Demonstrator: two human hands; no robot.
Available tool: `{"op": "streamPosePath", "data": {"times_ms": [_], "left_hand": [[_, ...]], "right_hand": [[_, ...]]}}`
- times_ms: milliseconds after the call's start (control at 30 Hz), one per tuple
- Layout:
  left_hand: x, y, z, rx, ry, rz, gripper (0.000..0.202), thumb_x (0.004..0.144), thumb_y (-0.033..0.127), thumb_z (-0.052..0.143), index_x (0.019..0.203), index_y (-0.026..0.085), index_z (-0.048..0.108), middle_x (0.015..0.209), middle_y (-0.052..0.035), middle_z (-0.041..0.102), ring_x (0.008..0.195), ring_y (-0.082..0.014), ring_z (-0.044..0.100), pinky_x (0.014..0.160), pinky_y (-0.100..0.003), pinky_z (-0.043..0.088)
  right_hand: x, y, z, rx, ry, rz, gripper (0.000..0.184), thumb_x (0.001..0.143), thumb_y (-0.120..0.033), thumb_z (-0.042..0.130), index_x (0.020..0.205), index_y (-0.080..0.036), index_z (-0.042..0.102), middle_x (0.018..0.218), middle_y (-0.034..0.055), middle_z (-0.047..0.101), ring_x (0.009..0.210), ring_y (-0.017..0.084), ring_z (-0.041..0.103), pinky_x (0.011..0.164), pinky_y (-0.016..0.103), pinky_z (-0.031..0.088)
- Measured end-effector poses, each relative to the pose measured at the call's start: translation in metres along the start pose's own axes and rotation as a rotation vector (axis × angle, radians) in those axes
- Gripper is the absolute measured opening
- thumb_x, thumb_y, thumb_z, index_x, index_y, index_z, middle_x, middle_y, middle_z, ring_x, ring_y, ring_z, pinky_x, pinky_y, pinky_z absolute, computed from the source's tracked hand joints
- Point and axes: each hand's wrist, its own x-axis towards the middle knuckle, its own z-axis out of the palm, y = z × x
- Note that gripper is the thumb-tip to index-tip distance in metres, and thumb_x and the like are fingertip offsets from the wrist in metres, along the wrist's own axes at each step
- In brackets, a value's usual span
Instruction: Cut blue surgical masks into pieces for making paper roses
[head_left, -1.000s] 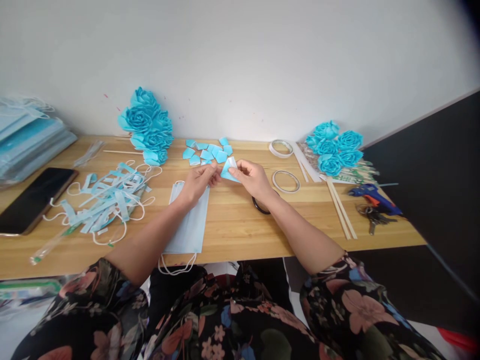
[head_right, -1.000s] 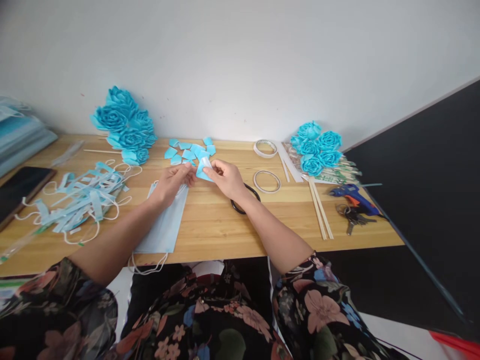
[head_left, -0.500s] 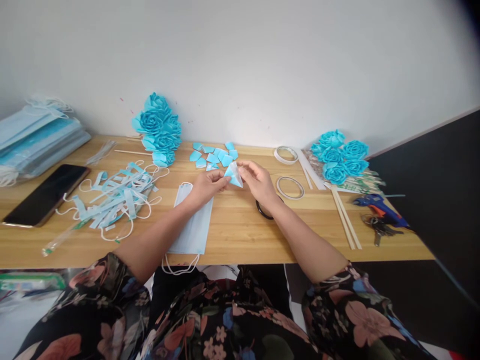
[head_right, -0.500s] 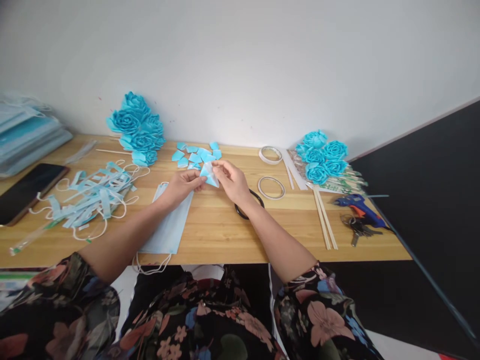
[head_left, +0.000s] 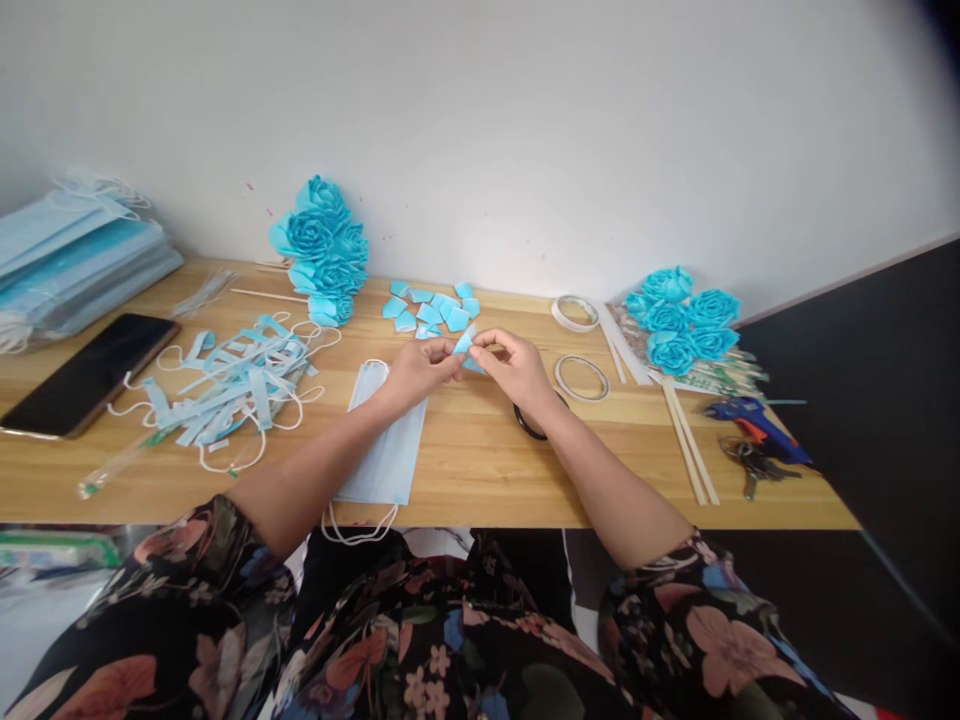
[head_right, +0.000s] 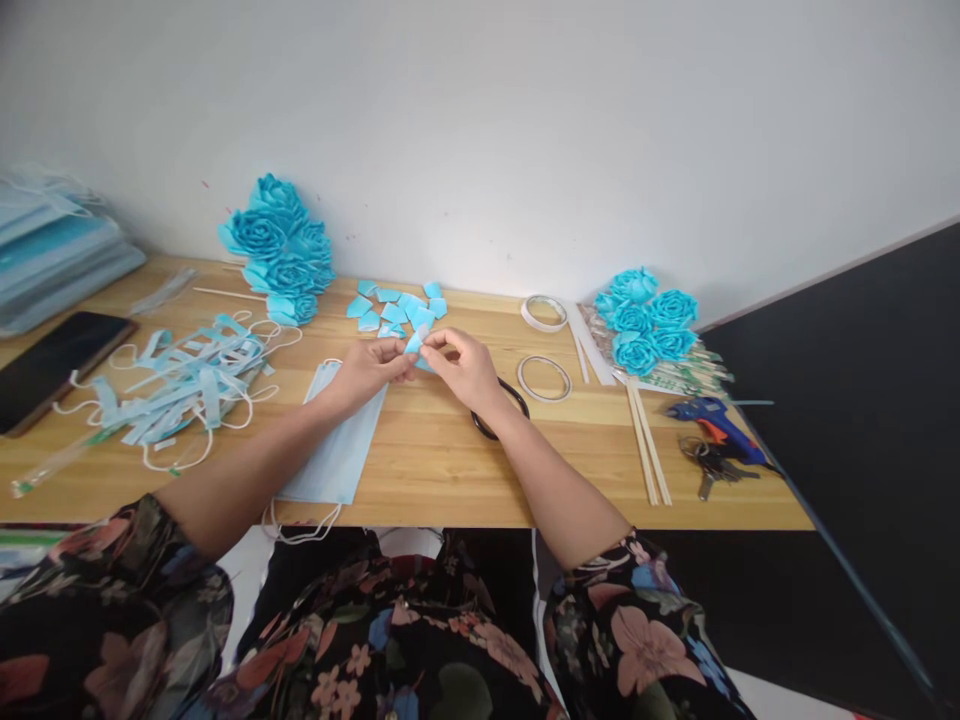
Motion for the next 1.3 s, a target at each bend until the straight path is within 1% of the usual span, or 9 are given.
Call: {"op": "streamPosePath", "data": {"times_ms": [167,367,567,700,833,933,1033,1167,1300], "left_hand": [[0.0,-0.002,0.0,0.028,0.004,0.004,0.03,0.08,0.043,0.07,0.069,0.017,0.061,0.062,-0.0011,0.066,0.056,-0.0109,0.056,0.058,-0.024,0.043],[0.0,0.002,0.001,-0.065,0.048,-0.052,0.019,0.08,0.033,0.071,0.077,0.015,0.066,0.067,-0.0029,0.071,0.058,-0.0107,0.06,0.06,-0.022,0.047],[-0.001,0.002,0.003,-0.114,0.042,-0.058,0.026,0.077,0.038,0.076,0.078,0.014,0.067,0.07,-0.0048,0.073,0.061,-0.0122,0.063,0.061,-0.023,0.05],[-0.001,0.002,0.003,-0.116,0.04,-0.061,0.031,0.075,0.043,0.077,0.076,0.014,0.067,0.071,-0.0048,0.073,0.062,-0.0126,0.064,0.062,-0.024,0.051],[-0.001,0.003,0.003,-0.121,0.015,-0.039,0.039,0.073,0.052,0.078,0.077,0.014,0.068,0.071,-0.0051,0.073,0.063,-0.0131,0.064,0.062,-0.024,0.051],[-0.001,0.004,0.001,-0.113,0.017,0.0,0.045,0.075,0.059,0.074,0.075,0.014,0.068,0.069,-0.0048,0.071,0.062,-0.0126,0.062,0.061,-0.024,0.05],[0.0,0.003,-0.001,-0.102,0.032,0.022,0.045,0.077,0.059,0.071,0.071,0.015,0.066,0.067,-0.004,0.068,0.059,-0.0115,0.058,0.059,-0.024,0.048],[0.001,0.001,-0.002,-0.102,0.029,0.03,0.043,0.079,0.057,0.07,0.071,0.015,0.065,0.066,-0.0034,0.066,0.059,-0.0111,0.057,0.058,-0.023,0.047],[0.002,0.001,-0.002,-0.083,0.005,0.034,0.047,0.08,0.061,0.067,0.072,0.015,0.064,0.064,-0.0029,0.064,0.058,-0.0113,0.057,0.058,-0.024,0.046]], "right_hand": [[-0.001,-0.003,0.001,0.027,0.016,0.04,0.017,0.081,-0.037,0.066,0.078,-0.021,0.064,0.082,0.0015,0.068,0.07,0.014,0.059,0.063,0.027,0.044],[0.0,-0.004,0.001,0.068,0.001,0.051,0.016,0.08,-0.036,0.068,0.077,-0.02,0.064,0.079,0.0004,0.067,0.069,0.013,0.058,0.068,0.027,0.046],[0.0,0.004,0.003,0.115,0.046,0.1,0.018,0.078,-0.037,0.071,0.077,-0.02,0.063,0.074,-0.0014,0.064,0.066,0.012,0.055,0.066,0.027,0.045],[0.0,0.007,0.004,0.166,0.059,0.099,0.018,0.077,-0.035,0.072,0.079,-0.02,0.062,0.07,-0.003,0.061,0.062,0.011,0.052,0.063,0.026,0.043],[0.001,0.007,0.005,0.206,0.069,0.084,0.02,0.076,-0.032,0.072,0.089,-0.021,0.061,0.072,-0.0039,0.061,0.064,0.011,0.054,0.063,0.026,0.043],[0.001,0.006,0.004,0.238,0.083,0.064,0.025,0.077,-0.03,0.071,0.097,-0.022,0.059,0.071,-0.0055,0.058,0.064,0.01,0.052,0.063,0.026,0.042],[0.002,0.004,0.004,0.25,0.089,0.048,0.03,0.077,-0.029,0.071,0.103,-0.023,0.057,0.069,-0.0069,0.055,0.062,0.01,0.05,0.063,0.026,0.042],[0.001,0.004,0.004,0.265,0.078,0.043,0.038,0.079,-0.03,0.071,0.113,-0.024,0.056,0.071,-0.0062,0.057,0.064,0.012,0.053,0.066,0.028,0.045],[0.001,0.005,0.004,0.251,0.07,0.047,0.044,0.079,-0.03,0.072,0.12,-0.025,0.056,0.072,-0.0045,0.059,0.067,0.014,0.055,0.066,0.029,0.047]]}}
